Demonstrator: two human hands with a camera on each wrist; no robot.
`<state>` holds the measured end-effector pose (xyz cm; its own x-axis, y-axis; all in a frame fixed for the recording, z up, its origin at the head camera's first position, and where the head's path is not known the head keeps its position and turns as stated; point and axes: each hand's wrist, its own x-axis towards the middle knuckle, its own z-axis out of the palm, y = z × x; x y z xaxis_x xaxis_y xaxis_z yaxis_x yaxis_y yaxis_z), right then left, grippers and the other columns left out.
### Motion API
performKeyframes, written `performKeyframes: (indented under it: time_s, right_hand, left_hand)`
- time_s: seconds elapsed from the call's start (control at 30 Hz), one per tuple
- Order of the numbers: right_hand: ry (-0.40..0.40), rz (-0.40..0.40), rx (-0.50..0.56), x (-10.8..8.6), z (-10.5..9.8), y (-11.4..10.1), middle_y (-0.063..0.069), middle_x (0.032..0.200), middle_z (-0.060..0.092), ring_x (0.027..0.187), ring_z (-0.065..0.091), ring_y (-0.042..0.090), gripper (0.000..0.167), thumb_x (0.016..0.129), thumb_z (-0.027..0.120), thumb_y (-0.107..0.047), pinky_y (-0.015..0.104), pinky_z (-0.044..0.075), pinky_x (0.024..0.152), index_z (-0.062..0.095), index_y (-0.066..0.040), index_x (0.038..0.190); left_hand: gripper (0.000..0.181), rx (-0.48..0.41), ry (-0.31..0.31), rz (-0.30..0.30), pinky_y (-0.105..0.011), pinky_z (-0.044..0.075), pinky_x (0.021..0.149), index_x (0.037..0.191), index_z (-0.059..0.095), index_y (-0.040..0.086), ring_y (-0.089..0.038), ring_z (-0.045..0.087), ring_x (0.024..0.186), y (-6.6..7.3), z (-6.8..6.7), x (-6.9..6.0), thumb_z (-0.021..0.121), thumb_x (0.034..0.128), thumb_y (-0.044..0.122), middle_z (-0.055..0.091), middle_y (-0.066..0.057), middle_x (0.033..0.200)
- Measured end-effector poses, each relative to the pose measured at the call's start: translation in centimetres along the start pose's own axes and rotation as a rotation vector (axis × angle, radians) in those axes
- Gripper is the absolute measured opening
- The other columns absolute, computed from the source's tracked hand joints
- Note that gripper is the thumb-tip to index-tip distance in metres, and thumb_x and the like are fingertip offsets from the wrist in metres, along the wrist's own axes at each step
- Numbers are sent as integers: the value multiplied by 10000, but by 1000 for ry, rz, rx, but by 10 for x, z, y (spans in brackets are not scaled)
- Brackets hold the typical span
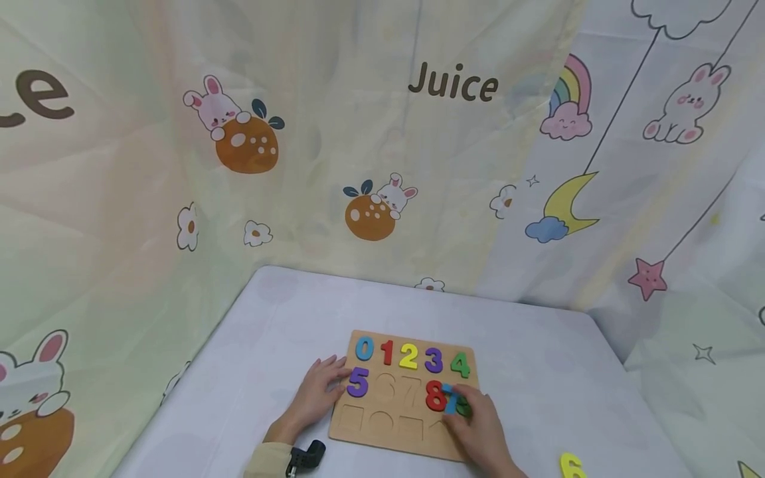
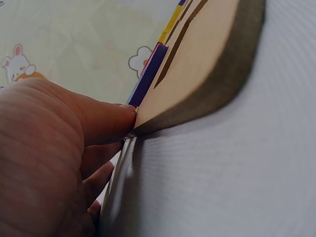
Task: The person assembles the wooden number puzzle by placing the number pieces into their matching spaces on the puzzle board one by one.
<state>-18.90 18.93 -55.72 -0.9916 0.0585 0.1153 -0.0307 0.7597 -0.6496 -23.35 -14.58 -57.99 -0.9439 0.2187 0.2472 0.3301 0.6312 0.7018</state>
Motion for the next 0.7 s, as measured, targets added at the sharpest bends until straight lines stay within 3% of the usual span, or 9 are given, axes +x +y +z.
performKeyframes:
  time_s: [0.07, 0.27, 0.47, 0.7]
  right_hand:
    - [5, -8, -4, 0, 2, -2, 82, 1335, 581, 1293, 478, 321, 553, 781, 824, -165, 571, 224, 1175, 592, -117, 1281]
    - [46, -79, -16, -1, 10, -9, 27, 1261, 624, 1204, 539, 254, 535, 740, 856, -175, 469, 477, 1025, 633, -148, 1225]
    - [38, -128, -45, 0, 17, -15, 10, 1232, 634, 1152, 536, 226, 532, 719, 863, -166, 457, 487, 992, 653, -155, 1207]
    - [16, -131, -56, 2, 25, -26, -20, 1199, 639, 1087, 535, 183, 568, 721, 861, -182, 426, 500, 960, 641, -152, 1244]
  left_hand:
    - [311, 1, 4, 1, -569, 161, 1187, 1184, 688, 107, -356, 397, 1379, 1, 0, 0, 678, 878, 52, 553, -118, 1401]
    - [312, 7, 11, 6, -570, 172, 1182, 1179, 691, 107, -358, 402, 1374, 1, 1, 0, 681, 873, 48, 558, -113, 1397]
    - [310, 5, 4, 2, -574, 166, 1185, 1183, 689, 108, -361, 394, 1380, 2, 1, 0, 674, 879, 49, 551, -113, 1404]
    - [299, 6, 10, -5, -557, 169, 1190, 1173, 695, 112, -343, 397, 1382, 0, 2, 0, 678, 879, 64, 560, -101, 1397]
